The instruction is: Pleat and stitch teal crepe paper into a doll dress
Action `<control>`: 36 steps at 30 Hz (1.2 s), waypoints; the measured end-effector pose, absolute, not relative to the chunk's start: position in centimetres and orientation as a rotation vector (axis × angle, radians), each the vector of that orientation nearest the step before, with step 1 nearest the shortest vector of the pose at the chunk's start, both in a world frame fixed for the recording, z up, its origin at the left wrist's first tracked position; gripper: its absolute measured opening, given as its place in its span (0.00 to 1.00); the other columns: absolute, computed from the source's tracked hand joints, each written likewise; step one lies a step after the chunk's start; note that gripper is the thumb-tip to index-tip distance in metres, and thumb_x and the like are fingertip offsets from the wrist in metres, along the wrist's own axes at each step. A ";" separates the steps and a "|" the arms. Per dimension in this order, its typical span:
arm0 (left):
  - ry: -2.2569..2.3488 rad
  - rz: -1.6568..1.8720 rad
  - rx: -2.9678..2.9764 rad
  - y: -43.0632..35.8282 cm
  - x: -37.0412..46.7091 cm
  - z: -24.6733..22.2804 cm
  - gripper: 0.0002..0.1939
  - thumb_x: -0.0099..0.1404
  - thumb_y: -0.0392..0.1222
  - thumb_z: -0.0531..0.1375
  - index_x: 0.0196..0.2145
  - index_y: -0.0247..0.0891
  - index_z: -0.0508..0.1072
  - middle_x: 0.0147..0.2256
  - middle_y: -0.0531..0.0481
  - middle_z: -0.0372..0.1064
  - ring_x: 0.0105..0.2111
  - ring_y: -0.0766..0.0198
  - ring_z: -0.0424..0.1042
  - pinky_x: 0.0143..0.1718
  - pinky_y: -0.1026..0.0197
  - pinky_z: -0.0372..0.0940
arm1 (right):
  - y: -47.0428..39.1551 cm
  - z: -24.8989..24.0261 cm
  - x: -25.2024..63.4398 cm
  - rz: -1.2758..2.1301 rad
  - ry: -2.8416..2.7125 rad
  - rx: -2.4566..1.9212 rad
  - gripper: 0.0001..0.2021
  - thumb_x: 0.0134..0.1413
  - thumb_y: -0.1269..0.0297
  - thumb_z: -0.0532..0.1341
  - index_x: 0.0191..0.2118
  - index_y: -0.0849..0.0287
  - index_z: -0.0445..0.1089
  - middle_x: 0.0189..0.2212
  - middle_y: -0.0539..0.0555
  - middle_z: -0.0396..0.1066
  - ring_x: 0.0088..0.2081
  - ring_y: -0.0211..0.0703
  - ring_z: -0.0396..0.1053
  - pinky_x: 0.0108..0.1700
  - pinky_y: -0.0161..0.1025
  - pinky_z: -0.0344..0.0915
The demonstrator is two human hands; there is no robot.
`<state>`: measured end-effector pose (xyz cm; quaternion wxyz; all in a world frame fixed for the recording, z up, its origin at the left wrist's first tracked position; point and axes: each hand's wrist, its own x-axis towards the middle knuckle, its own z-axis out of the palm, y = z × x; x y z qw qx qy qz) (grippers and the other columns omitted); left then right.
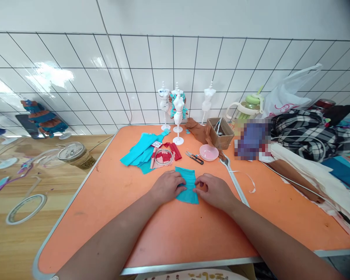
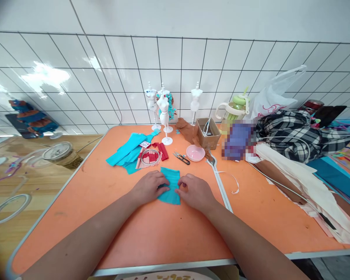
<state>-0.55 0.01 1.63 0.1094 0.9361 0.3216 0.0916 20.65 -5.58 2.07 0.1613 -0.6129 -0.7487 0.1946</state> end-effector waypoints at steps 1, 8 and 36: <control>0.968 0.273 2.740 0.0 -0.6 1.4 0.14 0.66 0.50 0.54 0.37 0.40 0.75 0.34 0.48 0.70 0.37 0.60 0.67 0.38 0.59 0.60 | -5.7 2.0 20.4 0.564 -2.147 -1.775 0.09 0.50 0.58 0.61 0.38 0.52 0.70 0.35 0.49 0.69 0.35 0.38 0.67 0.32 0.34 0.55; 1.019 0.282 2.656 0.0 -0.7 1.5 0.13 0.64 0.50 0.56 0.39 0.42 0.74 0.36 0.48 0.70 0.38 0.59 0.68 0.39 0.59 0.61 | -5.7 2.0 20.7 0.759 -1.992 -1.886 0.13 0.50 0.57 0.61 0.42 0.53 0.67 0.32 0.48 0.69 0.31 0.37 0.66 0.29 0.33 0.54; 1.121 0.294 2.555 0.4 -1.2 1.9 0.07 0.62 0.45 0.58 0.35 0.42 0.75 0.30 0.51 0.69 0.32 0.63 0.68 0.32 0.62 0.59 | -3.5 1.6 20.9 0.886 -2.046 -1.896 0.09 0.50 0.59 0.59 0.30 0.54 0.74 0.27 0.48 0.73 0.29 0.38 0.67 0.27 0.32 0.54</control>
